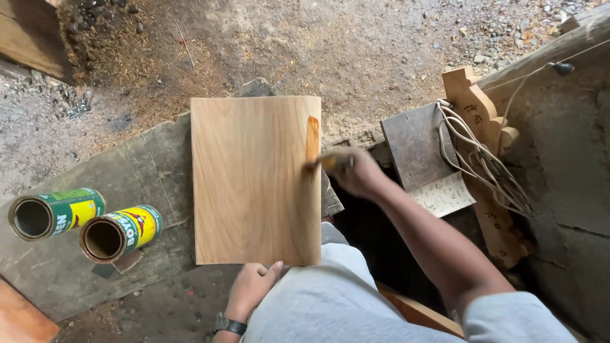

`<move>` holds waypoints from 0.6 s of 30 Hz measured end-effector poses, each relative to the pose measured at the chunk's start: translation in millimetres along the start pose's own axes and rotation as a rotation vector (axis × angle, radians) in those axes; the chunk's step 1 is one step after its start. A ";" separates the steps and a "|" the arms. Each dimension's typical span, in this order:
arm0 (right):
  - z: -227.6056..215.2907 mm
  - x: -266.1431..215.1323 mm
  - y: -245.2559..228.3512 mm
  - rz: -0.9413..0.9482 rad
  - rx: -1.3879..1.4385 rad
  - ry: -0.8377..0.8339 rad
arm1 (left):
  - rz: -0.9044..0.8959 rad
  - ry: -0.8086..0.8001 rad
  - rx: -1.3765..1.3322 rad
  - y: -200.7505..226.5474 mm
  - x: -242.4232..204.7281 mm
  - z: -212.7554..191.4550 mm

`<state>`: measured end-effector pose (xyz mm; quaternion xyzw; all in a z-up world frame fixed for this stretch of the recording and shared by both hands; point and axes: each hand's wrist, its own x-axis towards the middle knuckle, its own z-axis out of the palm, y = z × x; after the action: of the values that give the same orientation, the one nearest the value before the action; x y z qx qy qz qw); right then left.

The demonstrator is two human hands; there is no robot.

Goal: The person sands a rectangular wooden board with a sanding block, then flips it to sand the other side. They then dip a paintbrush into a can of varnish and apply it to the board's surface, covering it with a glossy finish.

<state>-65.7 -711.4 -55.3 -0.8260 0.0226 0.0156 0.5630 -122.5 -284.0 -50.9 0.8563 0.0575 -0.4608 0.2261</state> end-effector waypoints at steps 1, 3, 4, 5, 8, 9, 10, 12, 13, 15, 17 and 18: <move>-9.0 24.9 6.3 0.092 0.009 0.095 | -0.084 0.001 0.166 22.6 -7.0 -15.7; -19.2 61.5 18.9 0.190 0.023 0.189 | -0.174 -0.002 0.335 41.6 -5.6 -34.1; -20.3 73.3 25.8 0.121 0.040 0.314 | -0.071 0.142 0.338 38.0 3.3 -37.1; -22.9 84.5 33.0 0.053 0.053 0.440 | 0.036 0.284 0.339 35.4 13.2 -39.6; 1.7 45.6 29.3 -0.193 0.125 0.246 | 0.241 0.431 0.417 46.8 37.8 -57.9; 7.6 23.8 10.4 -0.192 0.122 0.241 | 0.239 0.430 0.412 72.9 29.5 -69.7; 13.9 2.2 -9.0 -0.103 0.087 0.207 | 0.145 0.301 0.399 98.5 21.1 -82.4; 18.3 -21.1 -33.3 -0.022 0.049 0.159 | 0.043 0.178 0.373 124.0 17.2 -92.3; 17.8 -26.5 -38.1 0.123 0.032 0.102 | 0.031 0.160 0.414 124.2 22.1 -89.8; 8.1 -14.8 -42.9 0.276 0.019 0.045 | 0.016 0.134 0.461 125.6 26.2 -86.2; -10.4 24.3 -43.7 0.214 0.011 0.115 | 0.022 0.136 0.461 128.5 25.0 -86.4; -16.2 40.4 -22.3 0.212 0.013 0.113 | 0.019 0.138 0.461 122.2 31.2 -82.2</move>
<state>-24.2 -719.1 -30.7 -0.8149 0.1416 0.0283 0.5613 -4.5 -360.1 3.4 0.9151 -0.0418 -0.4002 0.0246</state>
